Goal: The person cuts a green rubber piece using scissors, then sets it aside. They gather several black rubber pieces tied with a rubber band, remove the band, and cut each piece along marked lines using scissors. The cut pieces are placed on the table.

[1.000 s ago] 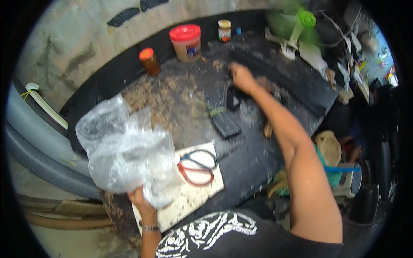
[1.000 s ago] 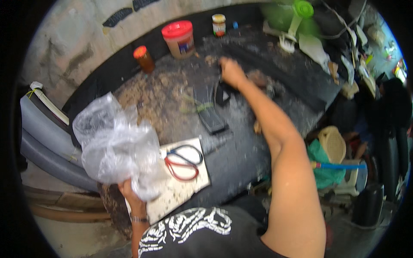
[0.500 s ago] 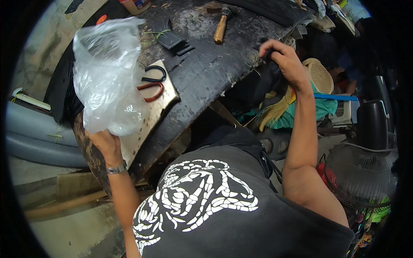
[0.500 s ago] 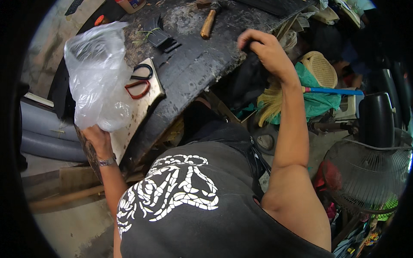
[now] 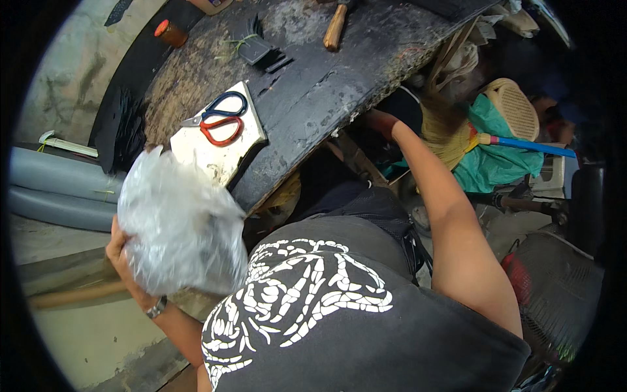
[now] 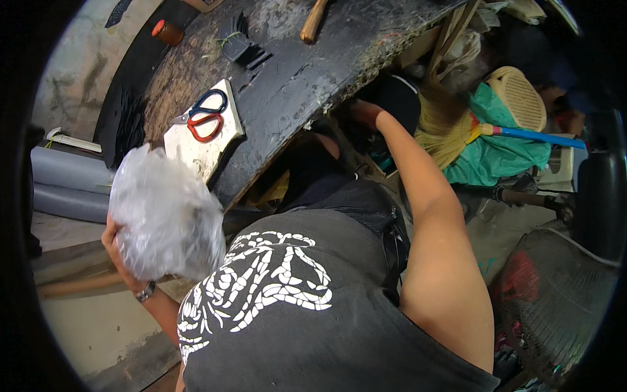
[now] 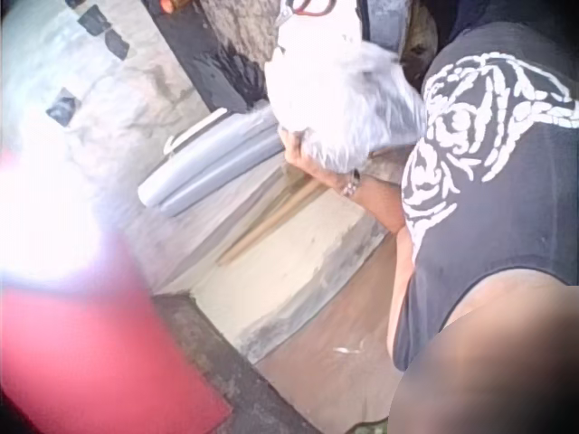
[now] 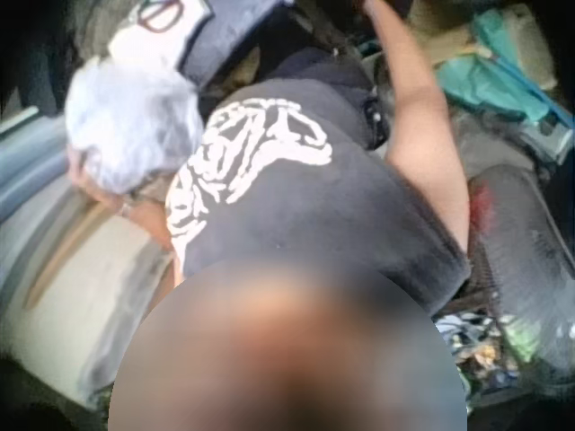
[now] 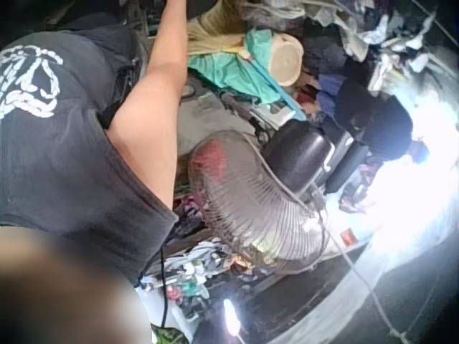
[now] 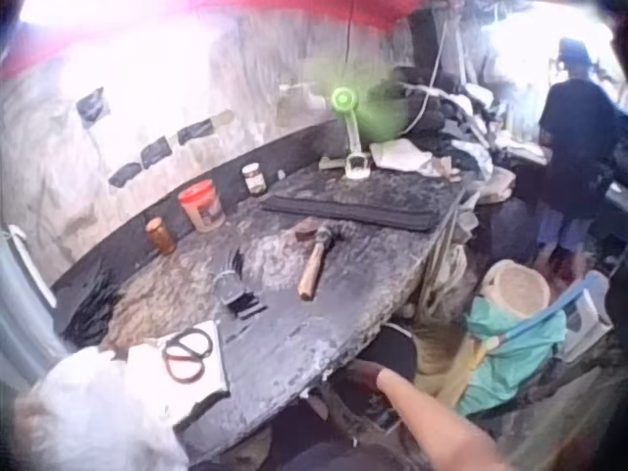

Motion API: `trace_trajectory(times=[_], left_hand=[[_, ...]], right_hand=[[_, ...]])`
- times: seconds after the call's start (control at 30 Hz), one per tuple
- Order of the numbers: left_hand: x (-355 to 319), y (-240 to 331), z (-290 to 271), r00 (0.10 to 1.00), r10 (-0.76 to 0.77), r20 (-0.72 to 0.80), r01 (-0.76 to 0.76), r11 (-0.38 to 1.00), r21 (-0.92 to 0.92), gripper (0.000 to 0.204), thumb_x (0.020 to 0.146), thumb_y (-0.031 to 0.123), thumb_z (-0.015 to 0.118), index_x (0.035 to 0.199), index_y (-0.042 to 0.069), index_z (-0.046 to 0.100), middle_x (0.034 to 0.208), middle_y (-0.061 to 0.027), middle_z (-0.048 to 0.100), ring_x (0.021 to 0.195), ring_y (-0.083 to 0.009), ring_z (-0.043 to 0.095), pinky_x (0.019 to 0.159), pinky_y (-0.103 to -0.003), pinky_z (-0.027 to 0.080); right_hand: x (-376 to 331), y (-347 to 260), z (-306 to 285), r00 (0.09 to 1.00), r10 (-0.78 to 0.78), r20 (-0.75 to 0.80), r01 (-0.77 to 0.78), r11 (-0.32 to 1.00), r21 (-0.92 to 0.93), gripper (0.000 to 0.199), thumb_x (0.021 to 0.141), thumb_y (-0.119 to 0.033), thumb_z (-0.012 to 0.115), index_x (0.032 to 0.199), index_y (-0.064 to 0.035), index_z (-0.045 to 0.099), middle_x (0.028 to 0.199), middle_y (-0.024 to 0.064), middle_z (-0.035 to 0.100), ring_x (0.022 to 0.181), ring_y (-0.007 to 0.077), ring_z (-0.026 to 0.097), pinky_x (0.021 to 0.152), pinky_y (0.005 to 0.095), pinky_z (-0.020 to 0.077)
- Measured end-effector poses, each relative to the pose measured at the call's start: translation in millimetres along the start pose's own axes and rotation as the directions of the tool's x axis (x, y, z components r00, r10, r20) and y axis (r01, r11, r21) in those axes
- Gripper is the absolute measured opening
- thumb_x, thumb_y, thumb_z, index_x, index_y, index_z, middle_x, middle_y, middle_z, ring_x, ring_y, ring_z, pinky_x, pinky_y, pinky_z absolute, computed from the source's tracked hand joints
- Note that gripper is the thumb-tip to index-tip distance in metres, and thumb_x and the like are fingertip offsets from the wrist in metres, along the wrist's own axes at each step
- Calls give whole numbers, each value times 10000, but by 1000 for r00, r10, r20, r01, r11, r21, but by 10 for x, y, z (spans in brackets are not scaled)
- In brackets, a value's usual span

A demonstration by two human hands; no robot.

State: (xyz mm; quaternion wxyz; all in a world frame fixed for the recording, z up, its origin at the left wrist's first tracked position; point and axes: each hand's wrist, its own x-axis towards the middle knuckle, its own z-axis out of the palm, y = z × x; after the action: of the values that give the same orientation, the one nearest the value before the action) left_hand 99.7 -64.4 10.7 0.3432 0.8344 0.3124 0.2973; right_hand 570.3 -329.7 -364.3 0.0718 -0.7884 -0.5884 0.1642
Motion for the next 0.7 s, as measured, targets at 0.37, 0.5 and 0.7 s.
trace_trajectory(times=[0.37,0.5,0.7], left_hand=[[-722,505,121,876,-479,56,482,872,-87,347,785,83,566,1067,-105,645,1128,-178,652,938,-269,668,806,-347,551],[-732,414,246,862,-476,-176,429,869,-249,300,785,66,557,1016,-103,646,1116,-189,655,918,-276,668,799,-354,551],[-391,136,492,858,-347,-379,121,853,-508,234,785,41,543,941,-99,647,1098,-204,659,888,-287,667,788,-365,551]], right_hand=[[793,-108,454,864,502,45,-503,864,13,290,927,-199,512,1140,-37,624,1069,139,652,934,224,631,817,371,517],[640,-173,704,810,579,87,-582,813,2,282,933,-206,511,1125,-32,621,1046,145,651,923,230,633,813,378,519],[448,-141,842,766,624,152,-633,774,14,273,941,-217,509,1103,-26,617,1013,153,648,906,240,637,806,388,521]])
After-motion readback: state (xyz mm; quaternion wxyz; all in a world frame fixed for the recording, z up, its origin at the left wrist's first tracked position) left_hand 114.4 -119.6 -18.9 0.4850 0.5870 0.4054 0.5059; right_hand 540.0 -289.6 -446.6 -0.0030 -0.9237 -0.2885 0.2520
